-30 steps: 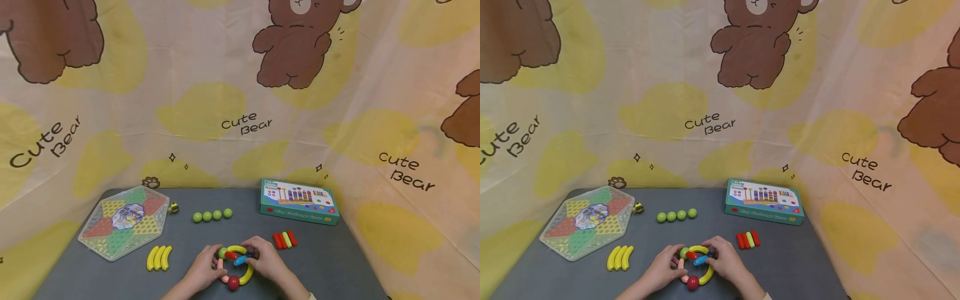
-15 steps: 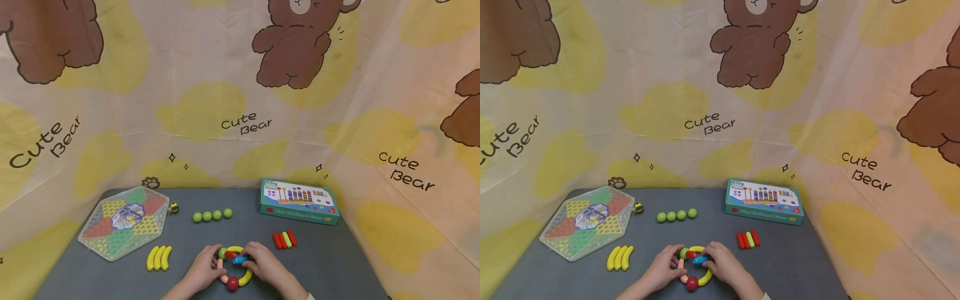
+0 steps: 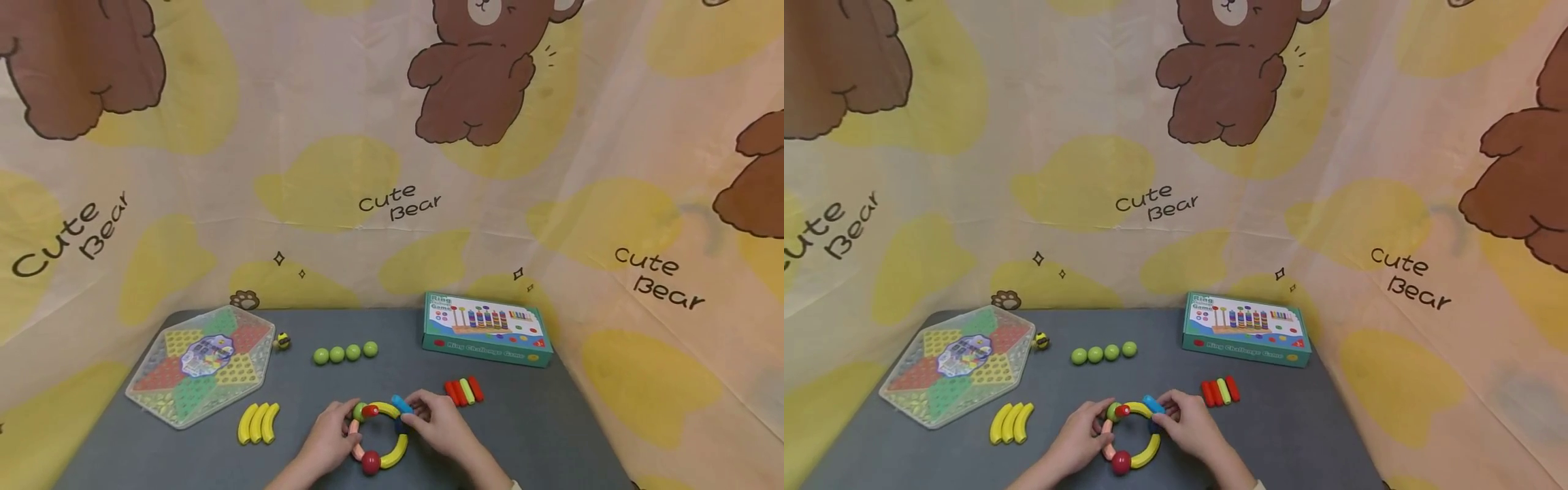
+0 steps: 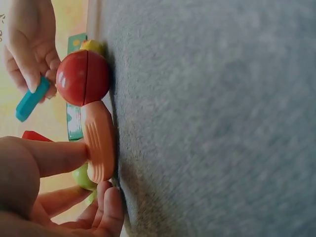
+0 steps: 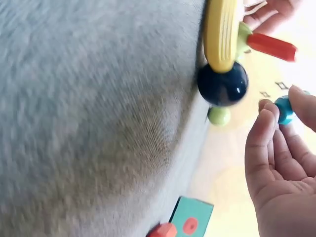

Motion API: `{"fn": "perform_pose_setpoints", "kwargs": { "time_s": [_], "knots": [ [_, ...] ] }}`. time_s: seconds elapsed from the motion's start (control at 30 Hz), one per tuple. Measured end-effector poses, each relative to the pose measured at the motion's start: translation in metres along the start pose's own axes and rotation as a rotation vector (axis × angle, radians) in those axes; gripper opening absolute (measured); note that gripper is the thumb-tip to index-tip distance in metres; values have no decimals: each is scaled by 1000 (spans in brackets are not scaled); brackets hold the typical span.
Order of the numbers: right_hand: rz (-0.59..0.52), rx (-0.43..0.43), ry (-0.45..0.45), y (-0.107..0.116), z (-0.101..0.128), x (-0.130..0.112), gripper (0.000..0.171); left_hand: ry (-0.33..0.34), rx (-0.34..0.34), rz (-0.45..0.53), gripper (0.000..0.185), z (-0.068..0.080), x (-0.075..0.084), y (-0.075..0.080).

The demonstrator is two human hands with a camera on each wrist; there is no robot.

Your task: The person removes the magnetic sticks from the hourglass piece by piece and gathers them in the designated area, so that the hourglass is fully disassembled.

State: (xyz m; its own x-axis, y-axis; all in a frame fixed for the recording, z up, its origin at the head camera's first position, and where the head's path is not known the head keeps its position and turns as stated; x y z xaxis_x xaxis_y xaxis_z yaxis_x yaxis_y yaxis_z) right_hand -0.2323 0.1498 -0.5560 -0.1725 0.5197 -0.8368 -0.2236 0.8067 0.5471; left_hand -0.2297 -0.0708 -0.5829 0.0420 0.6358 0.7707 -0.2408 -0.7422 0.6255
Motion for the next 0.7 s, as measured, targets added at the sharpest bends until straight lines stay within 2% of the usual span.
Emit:
{"fn": "perform_pose_setpoints", "kwargs": {
  "time_s": [0.13,0.23,0.33,0.47,0.57,0.7],
  "knots": [
    [8,47,-7,10,0,4,27,6,83,-90,52,0,-2,4],
    [43,81,-32,18,0,8,27,32,112,-138,43,2,-3,6],
    [43,121,-75,26,1,14,26,35,97,-130,35,3,-4,5],
    [20,188,-137,38,3,20,29,-25,93,-134,31,4,0,4],
    [26,244,-165,48,4,24,27,-46,82,-155,37,5,0,3],
    [53,338,-197,63,6,29,22,-21,-6,-148,53,5,-3,0]
  ]
}}
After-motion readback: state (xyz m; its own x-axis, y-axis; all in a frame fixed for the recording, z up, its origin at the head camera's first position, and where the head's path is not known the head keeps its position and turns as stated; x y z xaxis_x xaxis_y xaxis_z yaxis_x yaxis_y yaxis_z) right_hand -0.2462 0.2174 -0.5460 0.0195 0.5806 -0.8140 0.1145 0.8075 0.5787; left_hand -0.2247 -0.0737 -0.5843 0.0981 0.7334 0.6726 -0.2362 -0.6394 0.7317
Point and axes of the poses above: each hand's wrist, its own z-axis away from the middle knuckle, its own y-axis out of the back of the hand, x = y × z, the point moved 6 cm from there along -z, towards the middle knuckle, and after that the axes turned 5 degrees about x, right-handed, at the moved point
